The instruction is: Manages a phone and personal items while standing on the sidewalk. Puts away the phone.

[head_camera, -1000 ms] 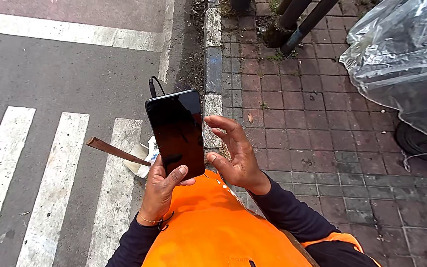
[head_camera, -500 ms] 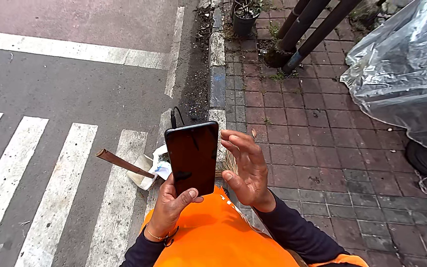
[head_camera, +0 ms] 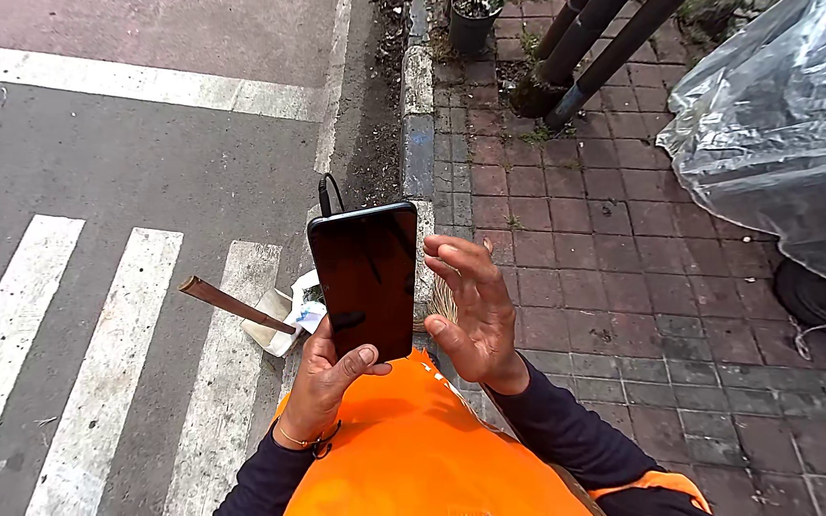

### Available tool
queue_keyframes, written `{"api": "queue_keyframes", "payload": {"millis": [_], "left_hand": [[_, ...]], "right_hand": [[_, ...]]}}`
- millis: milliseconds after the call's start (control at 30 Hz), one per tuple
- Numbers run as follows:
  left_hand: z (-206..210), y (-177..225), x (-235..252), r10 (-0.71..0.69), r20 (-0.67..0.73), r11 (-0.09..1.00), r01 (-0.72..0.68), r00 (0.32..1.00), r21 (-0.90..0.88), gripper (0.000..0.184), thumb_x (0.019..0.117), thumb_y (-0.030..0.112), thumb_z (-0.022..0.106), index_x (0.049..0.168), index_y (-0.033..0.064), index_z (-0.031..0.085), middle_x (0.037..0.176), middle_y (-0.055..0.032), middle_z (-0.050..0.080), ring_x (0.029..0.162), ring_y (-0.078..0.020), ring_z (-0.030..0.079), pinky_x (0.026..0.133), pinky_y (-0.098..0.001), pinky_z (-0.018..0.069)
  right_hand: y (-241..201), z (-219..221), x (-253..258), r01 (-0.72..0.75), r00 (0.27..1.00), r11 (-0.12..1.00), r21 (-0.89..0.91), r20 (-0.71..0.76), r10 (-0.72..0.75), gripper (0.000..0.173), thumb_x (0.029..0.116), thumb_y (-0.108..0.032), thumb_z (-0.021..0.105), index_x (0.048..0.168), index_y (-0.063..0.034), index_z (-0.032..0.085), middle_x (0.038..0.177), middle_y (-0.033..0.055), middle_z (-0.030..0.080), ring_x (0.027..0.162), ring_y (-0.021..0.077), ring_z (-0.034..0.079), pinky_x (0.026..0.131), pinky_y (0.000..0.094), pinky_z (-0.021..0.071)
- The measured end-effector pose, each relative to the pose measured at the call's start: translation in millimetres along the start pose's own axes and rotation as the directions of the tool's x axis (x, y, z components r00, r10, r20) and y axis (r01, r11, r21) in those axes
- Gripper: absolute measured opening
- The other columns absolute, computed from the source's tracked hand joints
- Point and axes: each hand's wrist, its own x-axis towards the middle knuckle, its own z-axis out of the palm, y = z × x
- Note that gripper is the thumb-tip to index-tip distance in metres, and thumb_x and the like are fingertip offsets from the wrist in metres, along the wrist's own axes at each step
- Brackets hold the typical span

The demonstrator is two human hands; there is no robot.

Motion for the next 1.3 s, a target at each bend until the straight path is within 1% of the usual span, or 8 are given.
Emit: {"api": "queue_keyframes", "payload": {"millis": [233, 467, 667, 800, 967, 1067, 1167, 1300], "left_hand": [[-0.5, 2.0, 3.5, 0.005, 0.036, 1.000, -0.005, 0.999, -0.022, 0.037, 0.0974, 0.022, 0.067, 0.131, 0.0154, 0.053, 0.121, -0.0001, 0.072, 0.104, -0.0171, 0.073, 0.079, -0.0368, 0.0653], [-0.4, 2.3, 6.5, 0.007, 0.042, 1.000, -0.007, 0.999, -0.014, 0.036, 0.0971, 0.011, 0.056, 0.133, 0.0139, 0.049, 0.121, 0.0011, 0.071, 0.104, -0.0166, 0.073, 0.078, -0.0364, 0.0653], [-1.4, 2.8, 5.4, 0.009, 0.038, 0.999, -0.008, 0.999, -0.034, 0.038, 0.0968, 0.010, 0.055, 0.133, 0.0133, 0.047, 0.121, 0.0005, 0.071, 0.104, -0.0171, 0.073, 0.077, -0.0367, 0.0654], [-2.8, 2.9, 5.9, 0.013, 0.037, 0.999, -0.011, 0.999, -0.041, 0.036, 0.0971, 0.011, 0.057, 0.132, 0.0150, 0.050, 0.121, 0.0003, 0.071, 0.104, -0.0171, 0.073, 0.077, -0.0371, 0.0654], [-3.3, 3.1, 5.9, 0.007, 0.015, 0.999, -0.006, 1.000, -0.044, 0.034, 0.0972, 0.011, 0.056, 0.131, 0.0165, 0.052, 0.119, 0.0006, 0.072, 0.103, -0.0175, 0.073, 0.077, -0.0381, 0.0654], [-2.9, 3.2, 6.6, 0.008, 0.008, 0.999, -0.008, 1.000, -0.048, 0.031, 0.1007, 0.022, 0.059, 0.130, 0.0164, 0.054, 0.120, -0.0004, 0.072, 0.103, -0.0181, 0.074, 0.077, -0.0380, 0.0655], [-2.0, 3.0, 7.2, 0.007, 0.003, 0.999, -0.007, 1.000, -0.034, 0.040, 0.1018, 0.042, 0.058, 0.132, 0.0172, 0.053, 0.120, -0.0004, 0.072, 0.103, -0.0177, 0.074, 0.077, -0.0364, 0.0656], [0.0, 2.4, 6.6, -0.019, -0.048, 0.999, 0.017, 0.999, -0.035, 0.051, 0.0995, 0.053, 0.055, 0.132, 0.0129, 0.051, 0.118, -0.0026, 0.072, 0.101, -0.0200, 0.074, 0.075, -0.0373, 0.0659]], "right_hand": [[1.2, -3.0, 2.6, -0.015, 1.000, 1.000, -0.010, -0.006, 0.015, 0.048, 0.0965, -0.033, 0.064, 0.143, -0.0291, 0.054, 0.145, -0.0049, 0.053, 0.136, 0.0146, 0.050, 0.111, 0.0367, 0.0480], [1.0, -4.1, 3.7, -0.022, 1.000, 1.000, -0.009, -0.009, 0.022, 0.047, 0.0970, -0.035, 0.064, 0.142, -0.0298, 0.055, 0.145, -0.0063, 0.053, 0.136, 0.0143, 0.050, 0.113, 0.0384, 0.0474], [0.5, -2.3, 3.3, -0.002, 1.000, 1.000, -0.018, 0.005, 0.002, 0.043, 0.0978, -0.034, 0.062, 0.140, -0.0295, 0.058, 0.145, -0.0071, 0.052, 0.136, 0.0116, 0.049, 0.113, 0.0344, 0.0463], [0.3, -1.6, 4.2, 0.018, 1.000, 0.999, -0.037, 0.012, -0.018, 0.041, 0.0984, -0.032, 0.061, 0.139, -0.0281, 0.060, 0.146, -0.0058, 0.051, 0.137, 0.0114, 0.048, 0.113, 0.0327, 0.0454], [0.8, -1.8, 4.1, 0.018, 1.000, 0.998, -0.060, 0.007, -0.017, 0.032, 0.0985, -0.034, 0.061, 0.130, -0.0272, 0.066, 0.145, -0.0046, 0.052, 0.137, 0.0117, 0.048, 0.112, 0.0330, 0.0456], [0.5, -1.8, 4.1, 0.010, 1.000, 0.999, -0.045, -0.001, -0.010, 0.030, 0.0984, -0.033, 0.061, 0.128, -0.0276, 0.068, 0.145, -0.0040, 0.052, 0.138, 0.0129, 0.047, 0.113, 0.0338, 0.0457], [0.7, -2.2, 3.9, 0.013, 1.000, 0.999, -0.039, -0.001, -0.013, 0.030, 0.0982, -0.032, 0.061, 0.127, -0.0278, 0.069, 0.146, -0.0034, 0.052, 0.139, 0.0136, 0.047, 0.113, 0.0337, 0.0455], [0.8, -2.4, 3.5, 0.018, 1.000, 0.999, -0.038, 0.000, -0.018, 0.030, 0.0982, -0.031, 0.061, 0.127, -0.0284, 0.069, 0.146, -0.0031, 0.052, 0.139, 0.0137, 0.046, 0.113, 0.0334, 0.0451]]}}
